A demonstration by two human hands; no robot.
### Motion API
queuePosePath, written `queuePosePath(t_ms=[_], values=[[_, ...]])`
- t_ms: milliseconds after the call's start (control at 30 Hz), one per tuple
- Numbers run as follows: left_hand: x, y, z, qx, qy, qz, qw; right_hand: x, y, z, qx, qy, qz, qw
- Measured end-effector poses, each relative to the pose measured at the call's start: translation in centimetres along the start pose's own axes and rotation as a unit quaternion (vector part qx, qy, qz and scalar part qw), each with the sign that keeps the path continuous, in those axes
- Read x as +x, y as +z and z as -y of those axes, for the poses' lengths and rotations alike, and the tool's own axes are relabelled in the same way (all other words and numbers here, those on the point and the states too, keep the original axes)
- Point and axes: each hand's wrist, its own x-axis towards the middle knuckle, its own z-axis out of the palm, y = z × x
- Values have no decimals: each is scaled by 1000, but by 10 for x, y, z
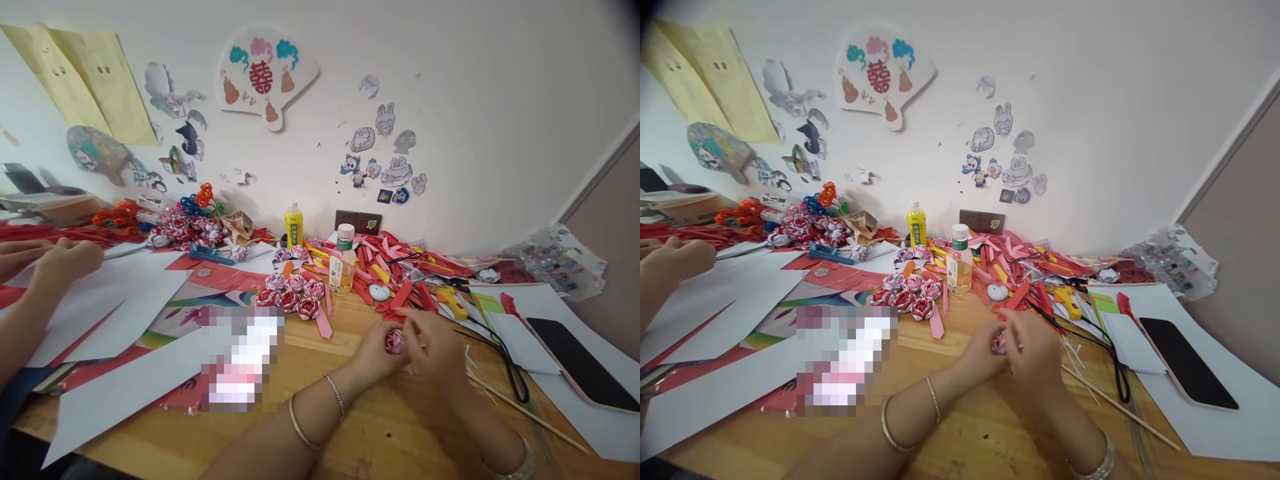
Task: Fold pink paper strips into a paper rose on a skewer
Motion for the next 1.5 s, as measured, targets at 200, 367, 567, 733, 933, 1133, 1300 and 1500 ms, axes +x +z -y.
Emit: queuePosePath(t_ms=[200, 367, 567, 733, 933, 1133, 1300, 1500], values=[[7, -11, 4, 23, 19, -47, 998, 4, 7, -52, 185, 134, 84, 970], [5, -10, 0, 38, 41, -29, 998, 0, 20, -48, 259, 182, 58, 947], [3, -10, -1, 63, 65, -15, 996, -1, 25, -53, 279, 166, 30, 945], [3, -10, -1, 70, 78, 4, 995, -2, 26, -55, 266, 158, 30, 950], [4, -10, 0, 67, 81, 20, 994, -2, 26, -55, 266, 155, 49, 950], [4, -10, 2, 59, 57, 7, 997, 0, 22, -53, 241, 144, 63, 958], [4, -11, -2, 55, 28, -4, 998, 1, 21, -53, 222, 147, 68, 962], [3, -13, -6, 51, 25, 2, 998, 5, 19, -48, 232, 126, 87, 961]])
